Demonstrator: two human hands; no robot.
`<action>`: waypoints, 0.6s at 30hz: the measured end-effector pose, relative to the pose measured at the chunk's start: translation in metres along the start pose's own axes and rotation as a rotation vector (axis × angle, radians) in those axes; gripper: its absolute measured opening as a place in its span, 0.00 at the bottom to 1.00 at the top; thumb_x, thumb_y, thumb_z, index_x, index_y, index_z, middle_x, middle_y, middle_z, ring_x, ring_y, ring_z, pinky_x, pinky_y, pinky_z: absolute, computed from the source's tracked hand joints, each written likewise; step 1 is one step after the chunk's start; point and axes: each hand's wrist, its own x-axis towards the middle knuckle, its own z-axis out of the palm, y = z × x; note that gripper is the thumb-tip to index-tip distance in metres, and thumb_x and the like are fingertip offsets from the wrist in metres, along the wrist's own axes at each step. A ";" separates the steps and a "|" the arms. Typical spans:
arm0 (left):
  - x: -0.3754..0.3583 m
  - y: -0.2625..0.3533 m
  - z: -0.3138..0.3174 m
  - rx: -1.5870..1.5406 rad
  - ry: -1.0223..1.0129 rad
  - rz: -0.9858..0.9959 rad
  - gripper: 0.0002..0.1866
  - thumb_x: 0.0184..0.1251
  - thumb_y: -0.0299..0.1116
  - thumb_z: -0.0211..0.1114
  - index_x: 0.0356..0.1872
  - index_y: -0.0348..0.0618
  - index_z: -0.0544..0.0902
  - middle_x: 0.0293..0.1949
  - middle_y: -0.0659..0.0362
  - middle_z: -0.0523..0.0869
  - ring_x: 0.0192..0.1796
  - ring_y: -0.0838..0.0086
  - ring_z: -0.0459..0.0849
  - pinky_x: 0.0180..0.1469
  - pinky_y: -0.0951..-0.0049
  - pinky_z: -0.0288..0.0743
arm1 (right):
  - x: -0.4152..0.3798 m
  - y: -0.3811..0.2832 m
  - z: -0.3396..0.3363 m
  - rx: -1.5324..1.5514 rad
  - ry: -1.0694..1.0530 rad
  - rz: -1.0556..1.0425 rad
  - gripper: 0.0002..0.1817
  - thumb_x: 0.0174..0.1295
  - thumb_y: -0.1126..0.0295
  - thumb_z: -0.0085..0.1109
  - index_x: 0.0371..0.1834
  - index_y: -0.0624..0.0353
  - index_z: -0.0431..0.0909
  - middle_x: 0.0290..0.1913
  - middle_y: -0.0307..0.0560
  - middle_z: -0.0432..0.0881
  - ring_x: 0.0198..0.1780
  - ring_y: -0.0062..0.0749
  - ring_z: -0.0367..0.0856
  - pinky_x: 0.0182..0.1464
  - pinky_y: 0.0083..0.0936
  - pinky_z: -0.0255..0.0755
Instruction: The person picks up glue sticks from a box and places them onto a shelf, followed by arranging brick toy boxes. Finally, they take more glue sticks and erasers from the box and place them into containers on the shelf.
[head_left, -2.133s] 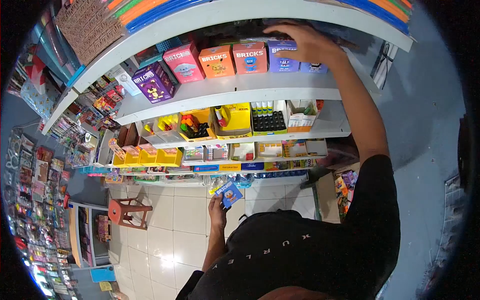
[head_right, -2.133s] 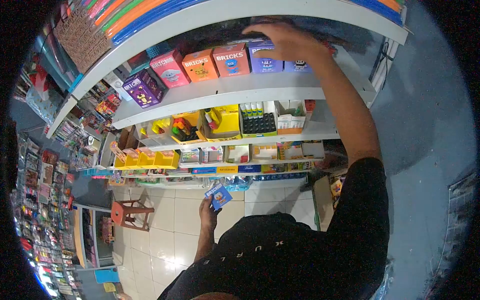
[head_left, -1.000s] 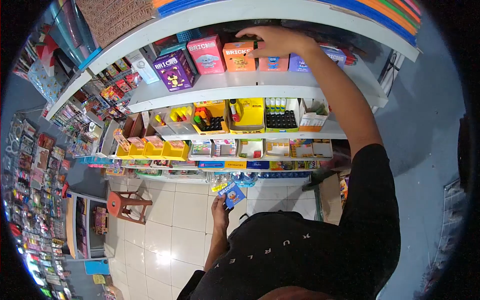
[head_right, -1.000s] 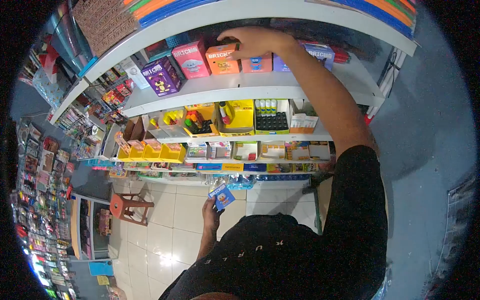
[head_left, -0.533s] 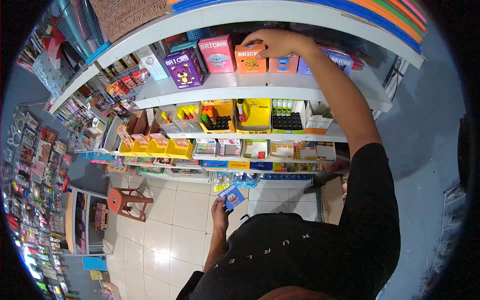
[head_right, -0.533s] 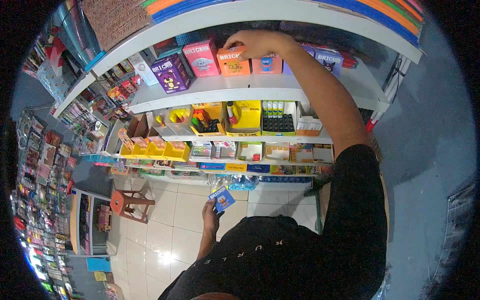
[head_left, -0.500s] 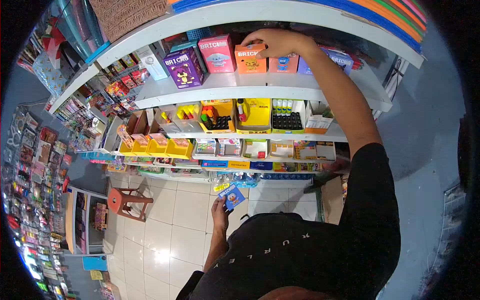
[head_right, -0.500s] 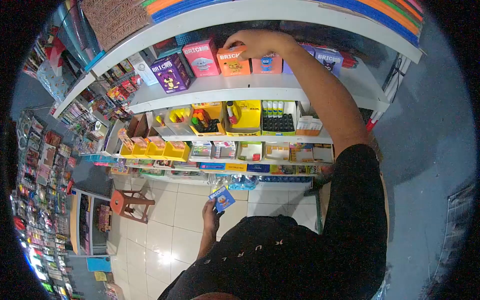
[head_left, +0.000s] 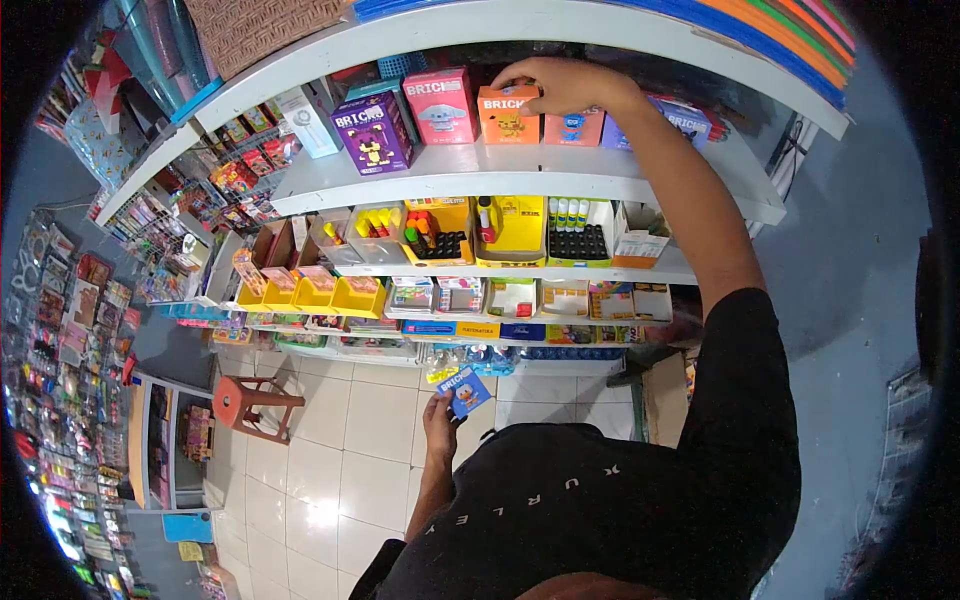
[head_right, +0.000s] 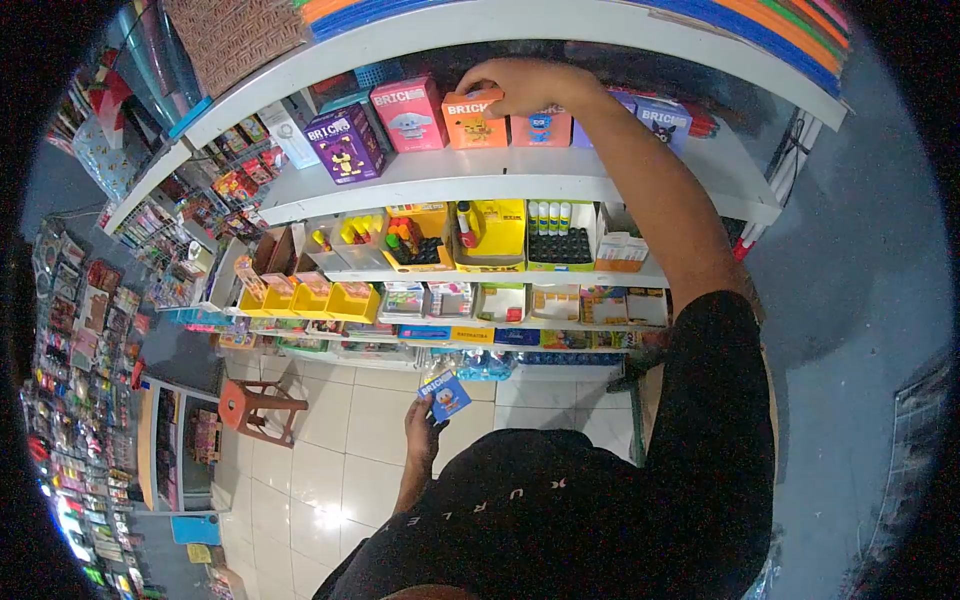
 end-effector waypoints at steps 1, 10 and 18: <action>0.002 0.000 -0.001 0.002 0.000 -0.001 0.11 0.69 0.43 0.64 0.42 0.49 0.79 0.37 0.63 0.85 0.37 0.78 0.82 0.40 0.73 0.73 | 0.000 -0.001 -0.001 0.005 -0.006 0.011 0.29 0.57 0.74 0.65 0.65 0.58 0.72 0.60 0.52 0.79 0.59 0.37 0.77 0.62 0.30 0.71; 0.015 0.011 -0.011 0.012 -0.032 0.014 0.12 0.69 0.43 0.64 0.44 0.49 0.79 0.37 0.64 0.85 0.37 0.78 0.82 0.40 0.73 0.73 | 0.008 -0.018 -0.003 0.005 0.104 0.061 0.37 0.57 0.60 0.70 0.70 0.51 0.66 0.66 0.52 0.74 0.63 0.39 0.74 0.64 0.33 0.70; 0.027 0.028 -0.038 0.015 -0.026 0.044 0.13 0.69 0.44 0.64 0.45 0.48 0.79 0.38 0.63 0.85 0.37 0.78 0.82 0.41 0.72 0.73 | 0.071 -0.028 0.021 -0.072 0.268 0.009 0.38 0.59 0.51 0.67 0.72 0.45 0.64 0.70 0.52 0.70 0.67 0.45 0.71 0.69 0.35 0.66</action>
